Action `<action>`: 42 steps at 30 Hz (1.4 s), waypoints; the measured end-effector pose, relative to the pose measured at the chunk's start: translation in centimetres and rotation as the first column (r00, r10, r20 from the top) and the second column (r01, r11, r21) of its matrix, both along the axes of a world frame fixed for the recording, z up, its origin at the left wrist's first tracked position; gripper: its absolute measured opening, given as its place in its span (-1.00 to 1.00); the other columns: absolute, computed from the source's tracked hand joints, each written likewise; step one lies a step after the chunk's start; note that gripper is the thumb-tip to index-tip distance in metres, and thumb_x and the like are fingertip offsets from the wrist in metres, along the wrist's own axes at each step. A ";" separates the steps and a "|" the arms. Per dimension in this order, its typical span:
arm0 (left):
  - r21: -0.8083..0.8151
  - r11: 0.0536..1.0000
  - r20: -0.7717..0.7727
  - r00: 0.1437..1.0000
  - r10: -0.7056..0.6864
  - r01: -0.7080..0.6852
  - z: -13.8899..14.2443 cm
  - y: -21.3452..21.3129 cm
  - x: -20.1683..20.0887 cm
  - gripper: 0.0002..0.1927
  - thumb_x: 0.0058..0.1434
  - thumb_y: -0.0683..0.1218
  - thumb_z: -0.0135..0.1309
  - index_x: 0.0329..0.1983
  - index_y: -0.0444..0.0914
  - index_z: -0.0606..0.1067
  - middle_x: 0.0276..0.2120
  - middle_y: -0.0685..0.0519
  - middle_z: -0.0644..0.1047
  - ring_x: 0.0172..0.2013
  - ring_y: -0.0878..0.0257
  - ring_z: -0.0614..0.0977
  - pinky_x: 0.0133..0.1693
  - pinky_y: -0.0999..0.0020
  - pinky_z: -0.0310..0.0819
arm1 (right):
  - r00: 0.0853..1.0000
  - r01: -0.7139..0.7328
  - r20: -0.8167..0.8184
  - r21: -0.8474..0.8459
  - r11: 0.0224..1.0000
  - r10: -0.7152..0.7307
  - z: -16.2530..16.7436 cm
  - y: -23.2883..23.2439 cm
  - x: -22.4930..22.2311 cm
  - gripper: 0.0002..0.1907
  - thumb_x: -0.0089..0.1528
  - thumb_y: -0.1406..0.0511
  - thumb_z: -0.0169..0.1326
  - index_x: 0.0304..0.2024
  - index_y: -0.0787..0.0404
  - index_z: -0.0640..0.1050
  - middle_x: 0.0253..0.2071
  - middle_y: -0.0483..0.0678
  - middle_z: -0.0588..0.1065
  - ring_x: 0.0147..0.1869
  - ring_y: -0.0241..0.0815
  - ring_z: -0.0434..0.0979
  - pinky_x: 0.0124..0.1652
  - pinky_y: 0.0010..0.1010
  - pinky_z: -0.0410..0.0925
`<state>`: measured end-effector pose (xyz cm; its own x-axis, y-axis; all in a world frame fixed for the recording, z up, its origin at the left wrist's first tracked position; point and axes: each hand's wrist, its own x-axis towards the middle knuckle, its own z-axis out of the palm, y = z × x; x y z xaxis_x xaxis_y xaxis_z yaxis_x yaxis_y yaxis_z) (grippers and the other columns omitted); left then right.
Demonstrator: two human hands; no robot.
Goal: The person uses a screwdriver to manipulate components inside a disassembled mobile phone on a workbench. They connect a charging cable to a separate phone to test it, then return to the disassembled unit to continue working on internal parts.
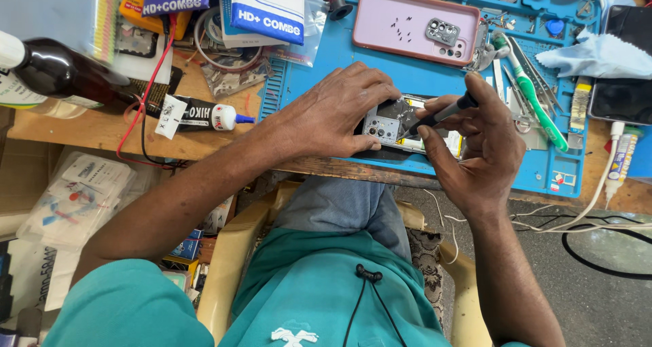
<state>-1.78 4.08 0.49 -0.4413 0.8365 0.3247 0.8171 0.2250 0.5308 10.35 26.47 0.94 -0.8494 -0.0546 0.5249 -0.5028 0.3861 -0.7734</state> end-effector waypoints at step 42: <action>0.400 0.916 0.653 0.701 -0.286 0.002 1.4 2.8 1.3 -0.35 0.20 -0.21 0.34 0.33 -0.24 0.34 -0.13 0.07 0.70 -0.02 0.36 0.73 0.05 0.39 0.69 | 0.981 0.173 -0.152 0.384 0.907 -0.123 3.8 -1.2 -0.3 -0.51 0.33 0.36 0.34 0.29 0.21 0.51 0.04 -0.03 0.60 0.11 -0.14 0.59 0.14 -0.28 0.40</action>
<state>-0.45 6.92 1.93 -0.5396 0.8022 0.2555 0.1951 -0.1760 0.9649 10.03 25.30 4.70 -0.7947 -0.1565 0.5865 -0.4965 0.7235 -0.4796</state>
